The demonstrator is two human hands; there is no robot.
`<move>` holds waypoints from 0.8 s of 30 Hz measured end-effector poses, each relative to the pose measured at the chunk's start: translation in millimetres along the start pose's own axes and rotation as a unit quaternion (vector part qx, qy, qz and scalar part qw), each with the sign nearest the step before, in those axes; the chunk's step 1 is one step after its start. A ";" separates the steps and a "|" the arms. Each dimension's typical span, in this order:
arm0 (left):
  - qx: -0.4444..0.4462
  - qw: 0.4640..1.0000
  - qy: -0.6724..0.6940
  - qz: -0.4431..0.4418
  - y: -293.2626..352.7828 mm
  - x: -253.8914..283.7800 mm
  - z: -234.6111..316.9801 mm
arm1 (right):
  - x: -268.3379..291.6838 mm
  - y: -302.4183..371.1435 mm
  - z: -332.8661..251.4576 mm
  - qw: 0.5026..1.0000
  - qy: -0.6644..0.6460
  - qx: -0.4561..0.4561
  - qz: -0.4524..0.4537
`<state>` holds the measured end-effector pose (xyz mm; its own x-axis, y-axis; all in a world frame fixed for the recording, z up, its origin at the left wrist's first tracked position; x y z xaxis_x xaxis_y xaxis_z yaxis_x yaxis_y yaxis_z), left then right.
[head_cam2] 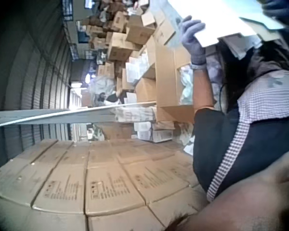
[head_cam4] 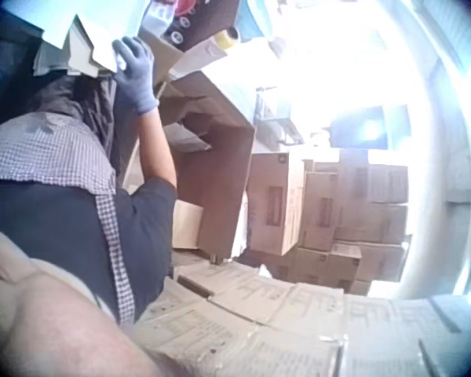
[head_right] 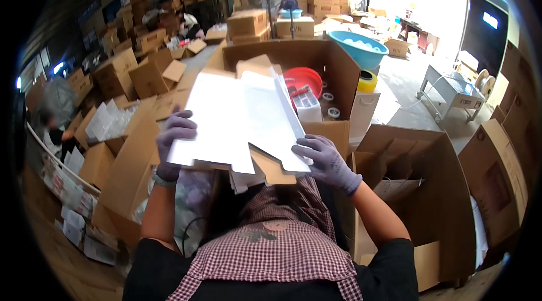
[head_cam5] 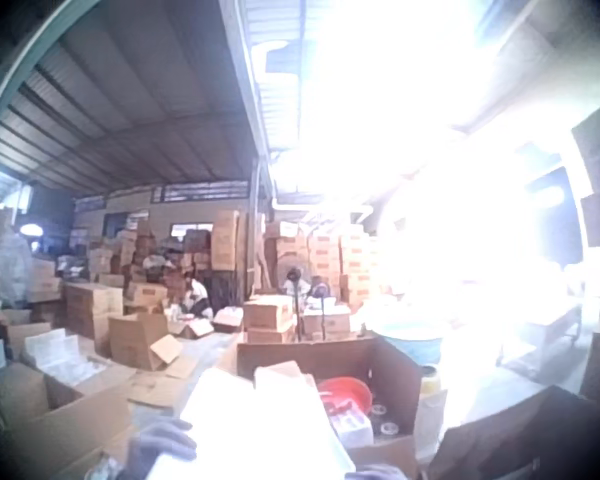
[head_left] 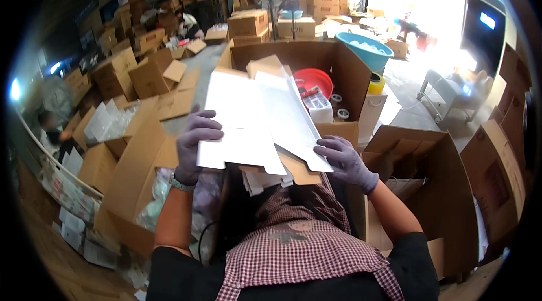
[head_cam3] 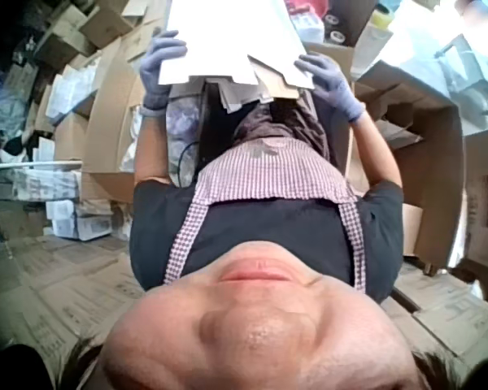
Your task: The person assembles flat cardboard boxes by folding and interlocking the flaps. They then place the assembled boxes into a larger cardboard container.
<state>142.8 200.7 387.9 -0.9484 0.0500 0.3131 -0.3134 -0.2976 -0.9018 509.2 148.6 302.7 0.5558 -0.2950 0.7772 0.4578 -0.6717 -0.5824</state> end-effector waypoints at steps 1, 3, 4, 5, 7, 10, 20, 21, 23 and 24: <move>-0.046 0.996 0.049 0.063 -20.2 12.1 17.4 | 28.4 -10.3 -23.0 0.996 -0.066 0.012 0.052; -0.139 0.966 0.100 0.193 -48.2 43.1 52.4 | 76.7 -28.1 -72.2 0.981 -0.126 0.078 0.128; -0.199 0.951 0.004 0.235 -59.4 46.7 85.0 | 105.2 -34.6 -104.9 0.975 -0.078 0.152 0.142; -0.261 0.921 -0.098 0.273 -64.1 49.8 123.7 | 126.0 -41.1 -136.6 0.960 -0.034 0.228 0.156; -0.233 0.891 -0.144 0.362 -72.2 57.3 161.5 | 145.3 -50.2 -173.3 0.912 -0.142 0.312 0.227; -0.170 0.910 -0.183 0.330 -100.3 23.3 181.9 | 169.7 -41.0 -203.6 0.867 -0.239 0.376 0.221; -0.212 0.919 0.331 0.031 -125.9 -46.1 197.6 | 195.8 -33.6 -192.3 0.862 -0.305 0.165 0.371; -0.188 0.912 0.362 0.042 -120.6 -51.8 206.6 | 191.8 -34.4 -179.0 0.845 -0.357 0.116 0.381; -0.145 0.884 0.439 0.069 -111.2 -69.9 217.1 | 183.7 -30.1 -160.7 0.826 -0.391 0.098 0.393; -0.125 0.909 0.397 0.014 -113.0 -69.5 218.2 | 178.2 -23.9 -157.7 0.829 -0.376 0.124 0.396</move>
<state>254.6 22.8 533.1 -0.6606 0.7481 0.0632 -0.1950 -0.0897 -0.9767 487.9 4.9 492.7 0.9827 -0.0078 -0.1848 -0.1794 -0.2825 -0.9423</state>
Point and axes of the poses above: each hand's wrist, its own y-axis away from the middle knuckle, its own x-axis out of the back of the hand, z = x × y, the point moved 6 cm from there along -y, towards the middle knuckle, and after that the axes turned 8 degrees about y, right-handed, at the moved point
